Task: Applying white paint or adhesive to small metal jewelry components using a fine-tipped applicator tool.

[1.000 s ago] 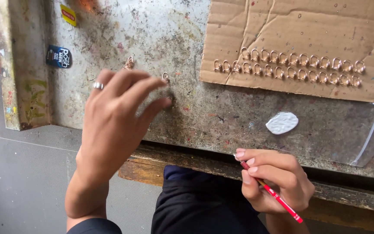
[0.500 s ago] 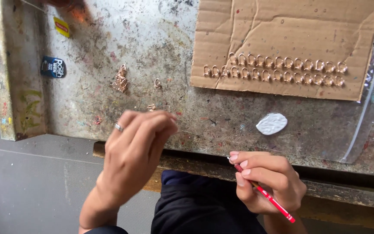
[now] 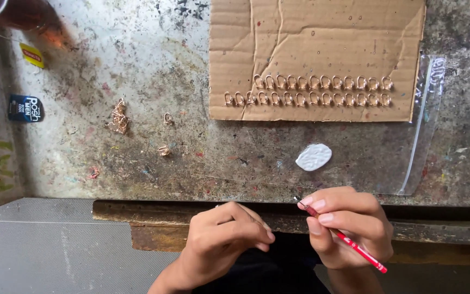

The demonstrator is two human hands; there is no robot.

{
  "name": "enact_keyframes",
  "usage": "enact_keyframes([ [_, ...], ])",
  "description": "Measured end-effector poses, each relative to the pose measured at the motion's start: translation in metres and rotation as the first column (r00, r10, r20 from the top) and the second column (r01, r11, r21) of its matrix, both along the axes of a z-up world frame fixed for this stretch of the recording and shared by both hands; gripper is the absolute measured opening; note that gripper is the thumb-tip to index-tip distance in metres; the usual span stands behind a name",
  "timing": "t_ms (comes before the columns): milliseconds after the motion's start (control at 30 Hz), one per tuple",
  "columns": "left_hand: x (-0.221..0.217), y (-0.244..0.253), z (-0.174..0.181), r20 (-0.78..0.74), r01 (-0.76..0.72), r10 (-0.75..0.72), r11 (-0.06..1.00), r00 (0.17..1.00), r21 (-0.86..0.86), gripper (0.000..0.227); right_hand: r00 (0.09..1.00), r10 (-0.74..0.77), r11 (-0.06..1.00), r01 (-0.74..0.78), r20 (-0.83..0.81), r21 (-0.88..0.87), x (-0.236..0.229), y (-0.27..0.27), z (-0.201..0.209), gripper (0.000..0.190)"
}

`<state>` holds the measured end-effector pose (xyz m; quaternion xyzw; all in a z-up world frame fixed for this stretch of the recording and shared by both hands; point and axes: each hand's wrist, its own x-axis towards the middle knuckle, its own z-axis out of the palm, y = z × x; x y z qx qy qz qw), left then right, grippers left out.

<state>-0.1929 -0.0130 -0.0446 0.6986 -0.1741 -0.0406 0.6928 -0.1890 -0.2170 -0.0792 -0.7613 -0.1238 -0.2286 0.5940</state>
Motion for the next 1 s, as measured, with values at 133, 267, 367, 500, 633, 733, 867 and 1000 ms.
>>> enact_keyframes([
  [133,-0.007,-0.002,-0.013,-0.011,-0.029,0.029,0.998,1.000,-0.058,0.007,1.000,-0.005,1.000,0.005,0.012,0.008,0.000,0.000,-0.002,0.014],
  [267,-0.012,-0.003,-0.026,0.057,-0.139,0.139,0.990,0.989,-0.005,0.017,1.000,0.001,1.000,-0.001,0.002,-0.001,-0.001,-0.001,-0.002,0.012],
  [367,-0.012,-0.005,-0.033,0.095,-0.166,0.167,0.986,0.981,-0.011,0.022,1.000,-0.004,1.000,0.004,0.002,0.002,0.000,-0.002,-0.003,0.012],
  [500,-0.015,-0.005,-0.039,0.003,-0.168,0.168,0.982,0.986,0.085,0.025,1.000,0.006,1.000,-0.006,0.024,0.011,0.001,-0.002,-0.005,0.012],
  [633,-0.007,-0.011,-0.033,0.087,-0.169,0.171,0.985,0.982,-0.021,0.017,1.000,0.002,1.000,-0.002,0.020,0.005,0.000,-0.002,-0.006,0.012],
  [733,-0.009,-0.019,-0.040,0.002,-0.229,0.240,0.931,0.971,-0.285,0.014,1.000,0.017,1.000,-0.017,0.018,-0.002,0.000,-0.003,-0.005,0.012],
  [867,-0.010,-0.018,-0.039,-0.020,-0.263,0.269,0.919,0.963,-0.293,0.007,1.000,0.016,1.000,-0.016,0.002,-0.002,0.000,-0.002,-0.004,0.013],
  [1000,-0.009,-0.012,-0.035,-0.046,-0.226,0.222,0.961,0.974,-0.157,0.006,0.999,0.034,0.999,-0.034,0.011,-0.002,-0.001,-0.001,-0.003,0.012],
])
